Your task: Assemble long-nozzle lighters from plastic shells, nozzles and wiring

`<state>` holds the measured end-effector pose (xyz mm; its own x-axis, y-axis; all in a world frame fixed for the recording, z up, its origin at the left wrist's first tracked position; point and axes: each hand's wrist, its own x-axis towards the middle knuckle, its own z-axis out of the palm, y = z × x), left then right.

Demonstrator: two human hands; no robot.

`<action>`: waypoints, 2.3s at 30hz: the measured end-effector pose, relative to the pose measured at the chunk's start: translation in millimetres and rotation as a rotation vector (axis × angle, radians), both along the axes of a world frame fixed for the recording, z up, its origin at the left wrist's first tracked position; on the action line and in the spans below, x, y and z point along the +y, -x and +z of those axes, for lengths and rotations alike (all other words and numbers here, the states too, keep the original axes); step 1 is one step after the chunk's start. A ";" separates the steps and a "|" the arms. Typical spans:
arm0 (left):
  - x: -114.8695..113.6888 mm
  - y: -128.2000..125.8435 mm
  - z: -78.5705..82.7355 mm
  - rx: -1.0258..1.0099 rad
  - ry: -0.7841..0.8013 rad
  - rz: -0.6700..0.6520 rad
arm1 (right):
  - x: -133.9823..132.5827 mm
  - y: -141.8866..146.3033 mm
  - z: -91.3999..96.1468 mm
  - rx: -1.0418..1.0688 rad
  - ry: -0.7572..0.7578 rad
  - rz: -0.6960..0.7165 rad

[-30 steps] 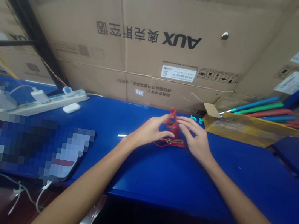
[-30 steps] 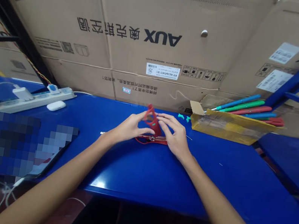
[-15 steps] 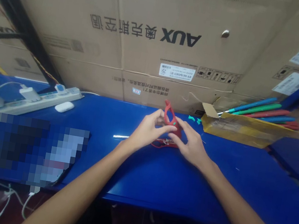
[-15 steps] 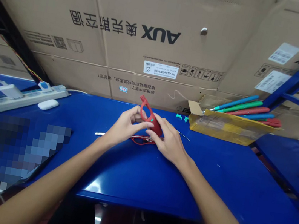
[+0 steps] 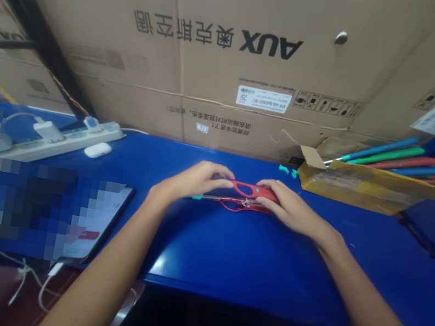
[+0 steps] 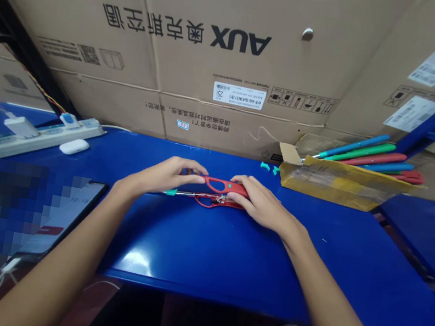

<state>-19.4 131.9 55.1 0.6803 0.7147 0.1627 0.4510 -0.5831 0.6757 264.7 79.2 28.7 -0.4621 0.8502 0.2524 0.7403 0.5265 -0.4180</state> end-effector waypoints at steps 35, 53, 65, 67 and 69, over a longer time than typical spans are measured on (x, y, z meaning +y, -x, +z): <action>3.5 3.3 -10.9 0.467 -0.085 0.134 | 4.5 12.9 -11.6 -0.017 0.048 0.149; -0.1 3.4 -11.2 0.505 -0.105 0.076 | 1.4 16.1 -6.5 -0.130 0.019 0.086; -1.4 -14.3 -21.5 0.371 -0.075 0.035 | -3.9 46.9 -19.9 -0.072 -0.014 0.055; -3.3 -16.7 -19.0 0.398 -0.077 0.063 | -3.4 47.5 -22.5 -0.038 -0.012 0.034; -4.6 -18.6 -17.0 0.428 -0.084 0.074 | -3.5 48.2 -23.7 -0.003 -0.012 0.026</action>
